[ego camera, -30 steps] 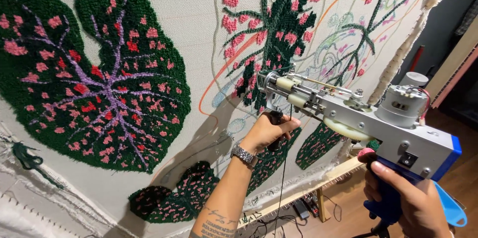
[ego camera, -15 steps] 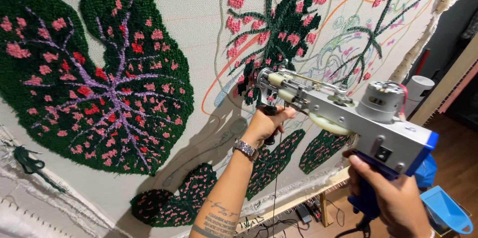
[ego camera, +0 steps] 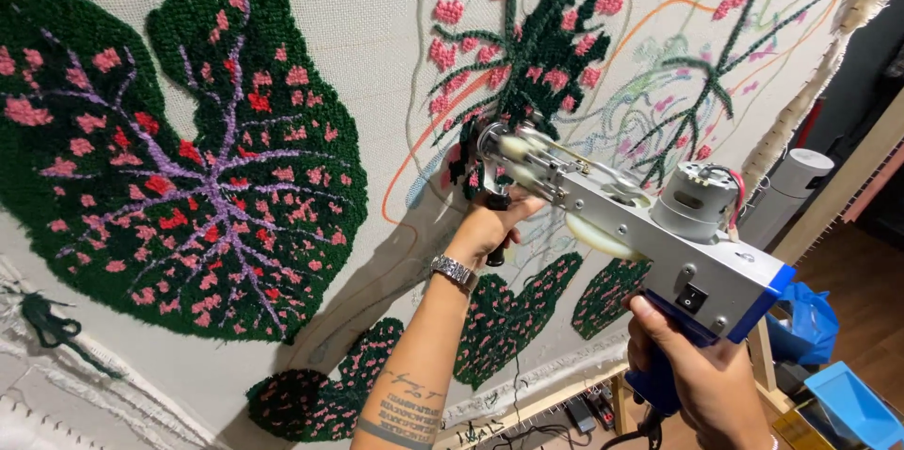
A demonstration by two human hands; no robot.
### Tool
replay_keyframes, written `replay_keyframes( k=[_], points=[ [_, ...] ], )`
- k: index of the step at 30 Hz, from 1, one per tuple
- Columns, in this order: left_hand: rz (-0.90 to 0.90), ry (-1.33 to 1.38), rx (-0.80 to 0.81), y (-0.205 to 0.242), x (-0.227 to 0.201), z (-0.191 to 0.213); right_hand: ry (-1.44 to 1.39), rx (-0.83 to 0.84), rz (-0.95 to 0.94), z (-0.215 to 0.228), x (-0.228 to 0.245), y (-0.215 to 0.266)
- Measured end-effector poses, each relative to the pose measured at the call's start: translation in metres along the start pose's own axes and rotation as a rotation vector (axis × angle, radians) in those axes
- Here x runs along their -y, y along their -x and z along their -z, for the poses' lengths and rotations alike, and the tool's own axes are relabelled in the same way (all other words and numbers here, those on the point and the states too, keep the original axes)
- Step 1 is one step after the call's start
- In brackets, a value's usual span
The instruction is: Using a tufting gun to apply yarn to a backing cloth to create a rug.
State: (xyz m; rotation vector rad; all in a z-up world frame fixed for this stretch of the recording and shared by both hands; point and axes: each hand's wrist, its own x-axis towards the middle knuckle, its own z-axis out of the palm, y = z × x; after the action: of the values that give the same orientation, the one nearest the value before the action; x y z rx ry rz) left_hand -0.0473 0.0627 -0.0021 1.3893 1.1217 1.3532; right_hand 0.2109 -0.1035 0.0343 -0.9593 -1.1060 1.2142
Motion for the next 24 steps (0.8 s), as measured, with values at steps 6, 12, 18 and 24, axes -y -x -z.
replay_keyframes(
  k=[6, 12, 18, 24],
  points=[
    [-0.021, 0.021, -0.014, -0.008, -0.001, 0.0, -0.01, 0.02, 0.062, -0.003, 0.009, -0.006],
    [-0.03, 0.042, -0.015, -0.014, -0.009, -0.001, -0.077, 0.095, 0.111, 0.008, 0.003, -0.013],
    [-0.069, 0.043, -0.016, -0.003, -0.027, -0.004, -0.049, 0.099, 0.102, 0.012, 0.007, -0.013],
    [-0.08, 0.168, 0.018, 0.004, -0.03, -0.015, 0.012, 0.061, 0.024, 0.018, 0.024, -0.007]
  ],
)
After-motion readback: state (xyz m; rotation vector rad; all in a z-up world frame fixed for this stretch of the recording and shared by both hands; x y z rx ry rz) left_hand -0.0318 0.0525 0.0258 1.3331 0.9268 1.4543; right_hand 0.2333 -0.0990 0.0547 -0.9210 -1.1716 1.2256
